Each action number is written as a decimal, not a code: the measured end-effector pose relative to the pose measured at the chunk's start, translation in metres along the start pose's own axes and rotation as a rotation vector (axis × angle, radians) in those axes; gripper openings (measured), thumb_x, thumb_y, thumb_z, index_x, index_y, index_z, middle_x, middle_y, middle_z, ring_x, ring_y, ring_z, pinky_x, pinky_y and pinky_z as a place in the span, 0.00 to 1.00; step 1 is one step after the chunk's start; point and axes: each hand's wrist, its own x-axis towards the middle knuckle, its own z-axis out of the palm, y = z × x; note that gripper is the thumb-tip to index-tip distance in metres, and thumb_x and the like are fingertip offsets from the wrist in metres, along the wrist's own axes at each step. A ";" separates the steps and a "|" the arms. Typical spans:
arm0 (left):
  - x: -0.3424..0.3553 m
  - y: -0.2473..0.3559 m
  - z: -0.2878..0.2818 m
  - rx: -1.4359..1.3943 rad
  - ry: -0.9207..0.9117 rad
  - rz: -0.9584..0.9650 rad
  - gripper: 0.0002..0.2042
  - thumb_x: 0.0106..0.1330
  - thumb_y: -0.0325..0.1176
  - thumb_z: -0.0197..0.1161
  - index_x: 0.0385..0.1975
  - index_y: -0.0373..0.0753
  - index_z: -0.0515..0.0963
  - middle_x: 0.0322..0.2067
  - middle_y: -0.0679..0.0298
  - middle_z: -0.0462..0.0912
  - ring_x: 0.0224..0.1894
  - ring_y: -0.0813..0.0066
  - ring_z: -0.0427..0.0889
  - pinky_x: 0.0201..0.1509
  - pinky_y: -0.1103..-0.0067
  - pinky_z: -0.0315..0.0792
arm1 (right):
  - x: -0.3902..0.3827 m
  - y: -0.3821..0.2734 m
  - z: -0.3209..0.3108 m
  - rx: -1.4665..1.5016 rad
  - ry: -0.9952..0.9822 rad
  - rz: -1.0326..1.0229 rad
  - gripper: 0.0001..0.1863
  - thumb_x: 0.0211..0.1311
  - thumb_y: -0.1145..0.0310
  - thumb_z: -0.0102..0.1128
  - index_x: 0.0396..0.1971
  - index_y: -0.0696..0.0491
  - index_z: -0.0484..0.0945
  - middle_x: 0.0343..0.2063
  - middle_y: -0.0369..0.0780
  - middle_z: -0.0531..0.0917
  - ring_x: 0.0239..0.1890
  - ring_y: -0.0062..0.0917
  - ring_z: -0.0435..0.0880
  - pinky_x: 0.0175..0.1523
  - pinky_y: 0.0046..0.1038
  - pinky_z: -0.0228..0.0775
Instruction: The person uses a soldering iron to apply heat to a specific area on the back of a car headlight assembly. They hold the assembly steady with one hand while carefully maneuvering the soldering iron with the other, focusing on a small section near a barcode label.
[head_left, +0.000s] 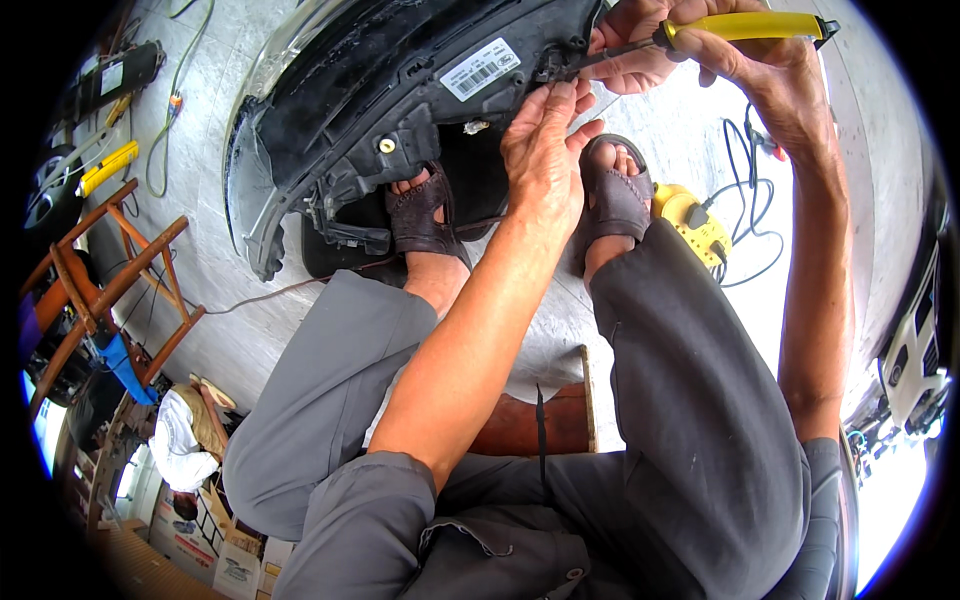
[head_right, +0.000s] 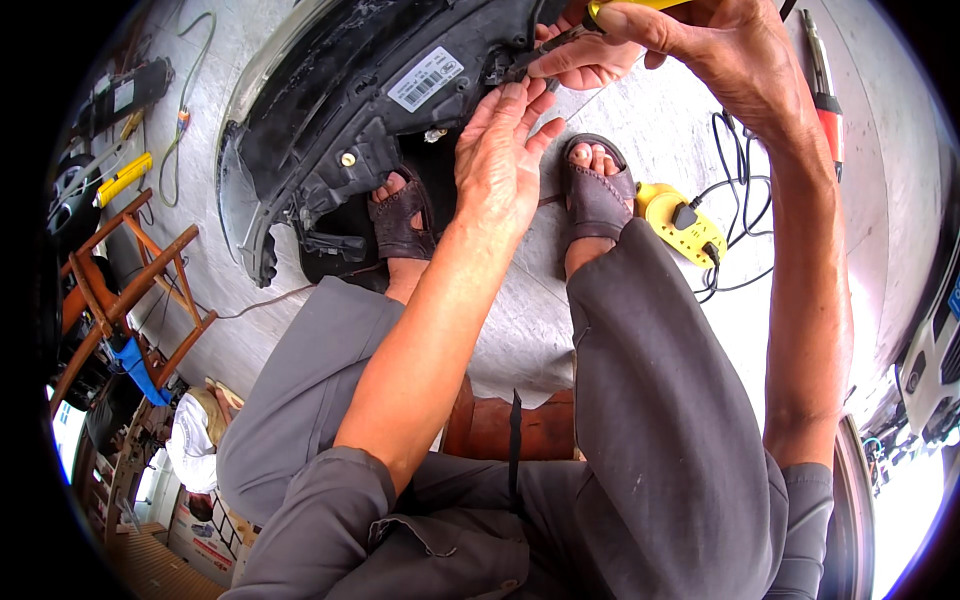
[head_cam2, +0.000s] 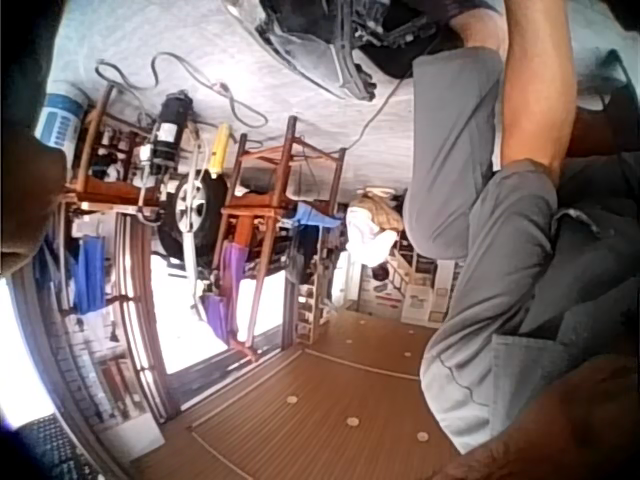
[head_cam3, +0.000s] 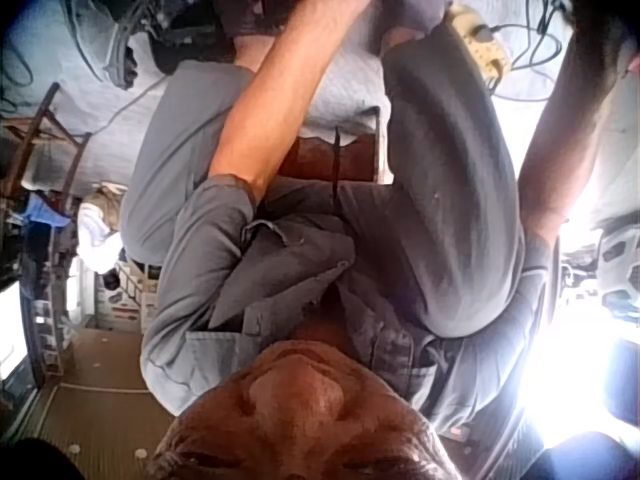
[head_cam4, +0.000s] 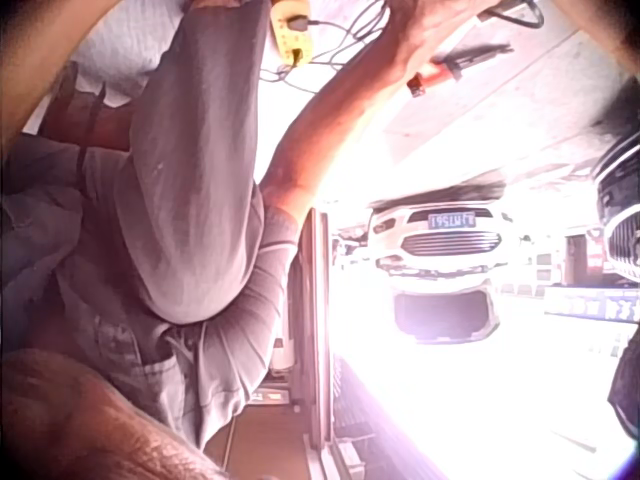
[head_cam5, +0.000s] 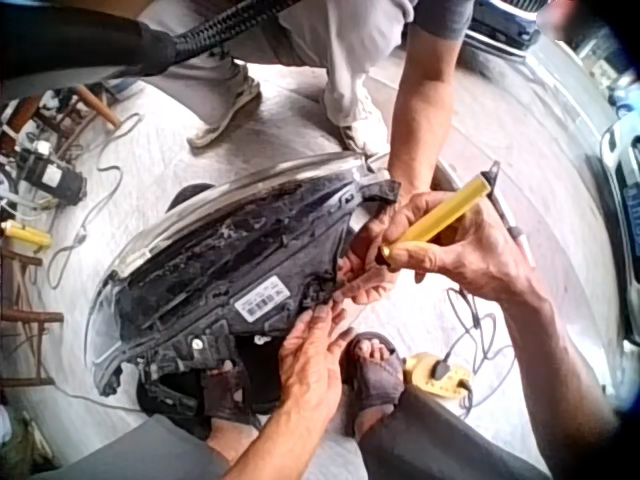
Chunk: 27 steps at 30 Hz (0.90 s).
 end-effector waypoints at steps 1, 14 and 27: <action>0.000 0.000 -0.001 -0.001 0.003 0.002 0.13 0.67 0.37 0.64 0.45 0.35 0.77 0.45 0.63 0.81 0.47 0.75 0.77 0.49 0.74 0.74 | 0.000 0.000 0.000 0.004 0.002 0.000 0.13 0.54 0.66 0.74 0.34 0.57 0.83 0.27 0.35 0.85 0.26 0.15 0.82 0.28 0.15 0.75; 0.001 0.001 -0.001 0.005 -0.023 -0.029 0.14 0.67 0.36 0.64 0.47 0.38 0.75 0.46 0.63 0.79 0.50 0.71 0.75 0.55 0.68 0.72 | -0.002 0.001 -0.004 -0.004 0.005 -0.022 0.13 0.55 0.65 0.74 0.33 0.58 0.82 0.26 0.35 0.84 0.26 0.15 0.82 0.28 0.15 0.74; 0.001 0.001 0.000 0.005 -0.019 -0.026 0.15 0.68 0.36 0.64 0.50 0.37 0.75 0.47 0.62 0.79 0.50 0.71 0.75 0.55 0.69 0.72 | -0.011 -0.001 0.002 0.042 0.017 0.008 0.12 0.55 0.67 0.74 0.31 0.59 0.82 0.25 0.35 0.83 0.25 0.14 0.80 0.28 0.14 0.71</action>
